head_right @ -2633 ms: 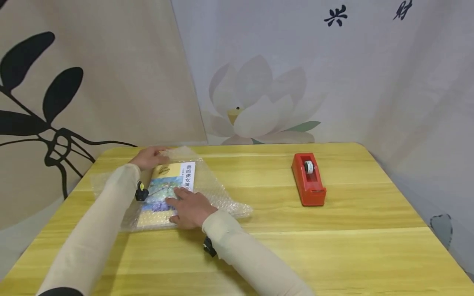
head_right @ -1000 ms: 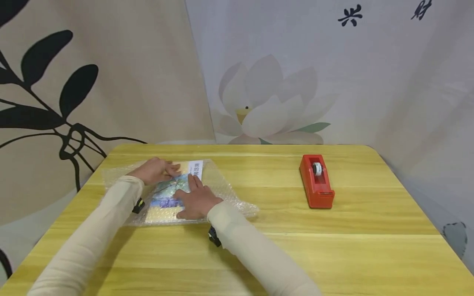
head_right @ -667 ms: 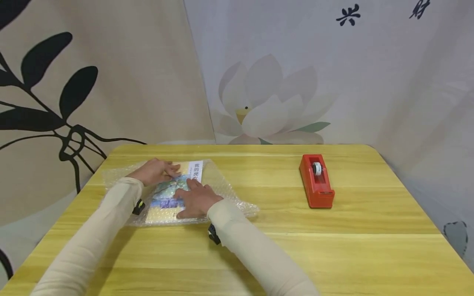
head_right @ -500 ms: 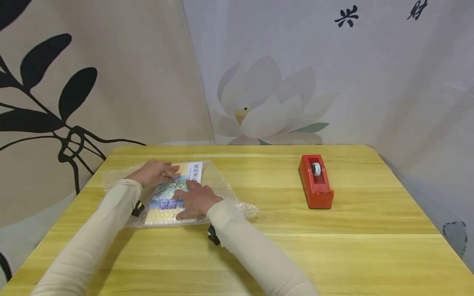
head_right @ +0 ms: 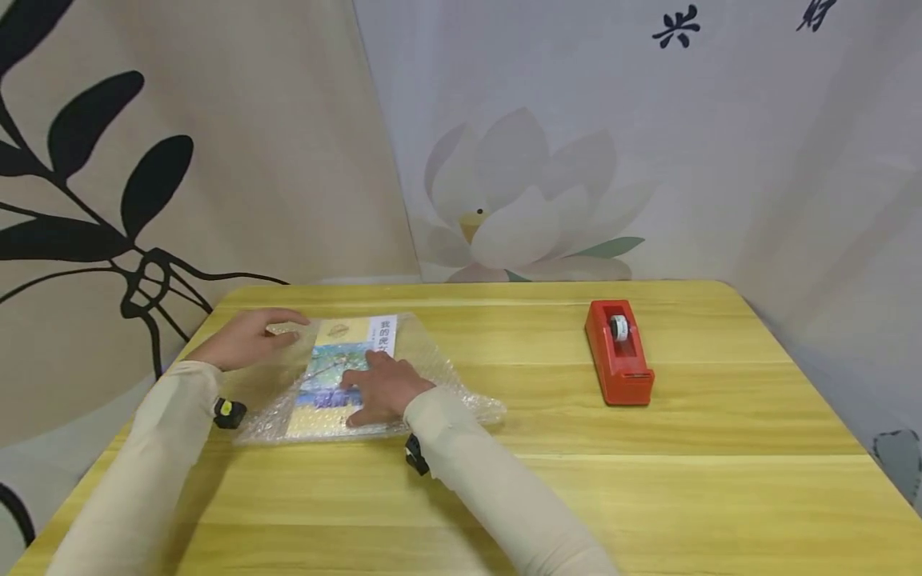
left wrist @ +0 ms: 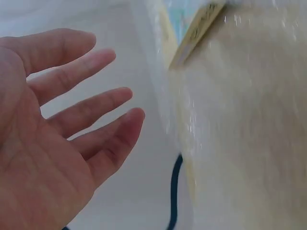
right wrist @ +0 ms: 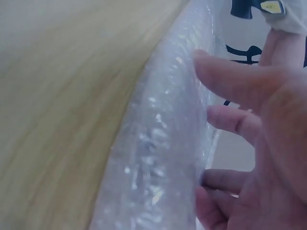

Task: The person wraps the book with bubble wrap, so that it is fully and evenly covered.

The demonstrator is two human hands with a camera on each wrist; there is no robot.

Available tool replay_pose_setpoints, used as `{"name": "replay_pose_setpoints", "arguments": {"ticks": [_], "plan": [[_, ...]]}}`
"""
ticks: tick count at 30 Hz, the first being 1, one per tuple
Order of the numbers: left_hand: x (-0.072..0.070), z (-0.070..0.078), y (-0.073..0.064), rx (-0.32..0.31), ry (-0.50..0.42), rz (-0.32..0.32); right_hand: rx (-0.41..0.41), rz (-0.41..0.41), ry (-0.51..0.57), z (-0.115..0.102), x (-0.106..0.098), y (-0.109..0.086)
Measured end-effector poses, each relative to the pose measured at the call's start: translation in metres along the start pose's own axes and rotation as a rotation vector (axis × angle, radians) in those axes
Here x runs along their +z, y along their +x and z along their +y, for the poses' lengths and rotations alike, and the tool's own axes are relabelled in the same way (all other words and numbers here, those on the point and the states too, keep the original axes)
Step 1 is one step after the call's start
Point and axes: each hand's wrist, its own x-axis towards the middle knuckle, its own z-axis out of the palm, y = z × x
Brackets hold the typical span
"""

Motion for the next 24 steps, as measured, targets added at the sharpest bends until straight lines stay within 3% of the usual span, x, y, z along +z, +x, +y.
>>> {"name": "replay_pose_setpoints", "arguments": {"ticks": [10, 16, 19, 24], "plan": [[-0.010, -0.030, -0.027, -0.106, -0.068, 0.126, -0.018, 0.003, -0.008, 0.000, 0.000, -0.003], [-0.011, -0.046, -0.037, -0.221, -0.092, 0.208, -0.012, 0.001, 0.003, 0.000, 0.001, -0.004], [-0.011, -0.054, -0.042, -0.287, -0.151, 0.208, -0.015, 0.003, 0.002, 0.000, 0.000, -0.003], [-0.008, -0.066, -0.048, -0.389, -0.250, 0.133, -0.021, 0.008, -0.011, 0.000, 0.000, -0.003]]}}
